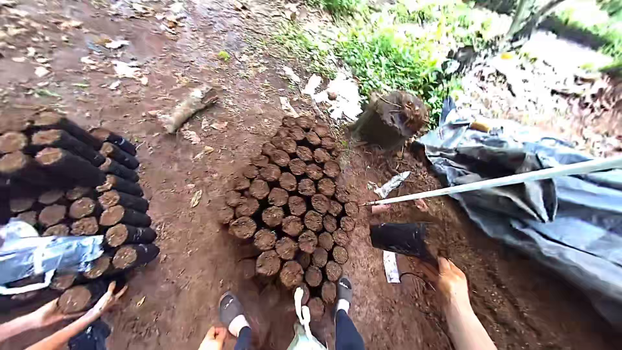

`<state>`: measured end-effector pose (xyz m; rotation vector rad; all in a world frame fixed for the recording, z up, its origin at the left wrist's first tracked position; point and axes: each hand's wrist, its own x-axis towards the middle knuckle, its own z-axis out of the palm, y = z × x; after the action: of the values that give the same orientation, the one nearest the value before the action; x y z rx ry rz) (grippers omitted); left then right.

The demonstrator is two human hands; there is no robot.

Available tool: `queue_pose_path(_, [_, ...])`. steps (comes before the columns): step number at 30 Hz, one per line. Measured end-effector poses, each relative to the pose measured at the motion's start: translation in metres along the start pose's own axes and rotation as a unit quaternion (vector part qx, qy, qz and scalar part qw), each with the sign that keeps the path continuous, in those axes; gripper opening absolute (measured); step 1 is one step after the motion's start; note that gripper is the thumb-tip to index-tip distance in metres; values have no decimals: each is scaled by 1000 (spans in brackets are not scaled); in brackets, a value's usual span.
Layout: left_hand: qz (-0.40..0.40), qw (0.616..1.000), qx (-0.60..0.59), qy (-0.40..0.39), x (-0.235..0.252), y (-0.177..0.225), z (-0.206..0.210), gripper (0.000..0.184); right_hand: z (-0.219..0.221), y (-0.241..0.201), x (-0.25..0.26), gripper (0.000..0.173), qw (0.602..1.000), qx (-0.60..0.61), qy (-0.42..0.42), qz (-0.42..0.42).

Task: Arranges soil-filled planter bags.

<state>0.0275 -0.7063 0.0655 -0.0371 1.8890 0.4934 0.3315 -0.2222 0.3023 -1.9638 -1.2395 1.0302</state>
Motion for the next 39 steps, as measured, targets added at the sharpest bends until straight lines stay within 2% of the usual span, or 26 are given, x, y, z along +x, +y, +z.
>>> queue_pose_path(1, [5, 1000, -6, -8, -9, 0, -22, 41, -2, -12, -26, 39, 1000, 2, 5, -4])
queue_pose_path(4, [63, 996, -58, -32, -52, 46, -92, 43, 7, -51, -109, 41, 1000, -10, 5, -9])
queue_pose_path(7, [118, 984, -127, -45, -75, 75, -138, 43, 22, -84, -183, 41, 998, -43, -27, -30])
queue_pose_path(13, [163, 945, -274, -67, -130, 102, -191, 37, 79, -127, -292, 27, 985, -19, -164, -43])
queue_pose_path(18, [198, 920, -324, -99, -172, 134, -222, 39, 127, -163, -361, 25, 948, -37, -310, -56])
queue_pose_path(22, [177, 908, -348, -149, -201, 164, -258, 54, 162, -187, -393, 23, 918, -47, -388, -72])
queue_pose_path(25, [162, 897, -374, -173, -198, 178, -278, 63, 184, -210, -406, 24, 902, -79, -415, -89])
queue_pose_path(29, [158, 898, -380, -155, -177, 195, -308, 63, 230, -234, -410, 25, 880, -128, -441, -120])
queue_pose_path(33, [148, 911, -362, -130, -140, 212, -342, 65, 296, -249, -404, 31, 854, -181, -471, -126])
queue_pose_path(35, [143, 920, -348, -112, -126, 230, -372, 63, 334, -266, -408, 33, 842, -203, -482, -132])
queue_pose_path(39, [133, 931, -328, -86, -111, 264, -416, 60, 375, -295, -415, 39, 837, -233, -477, -133])
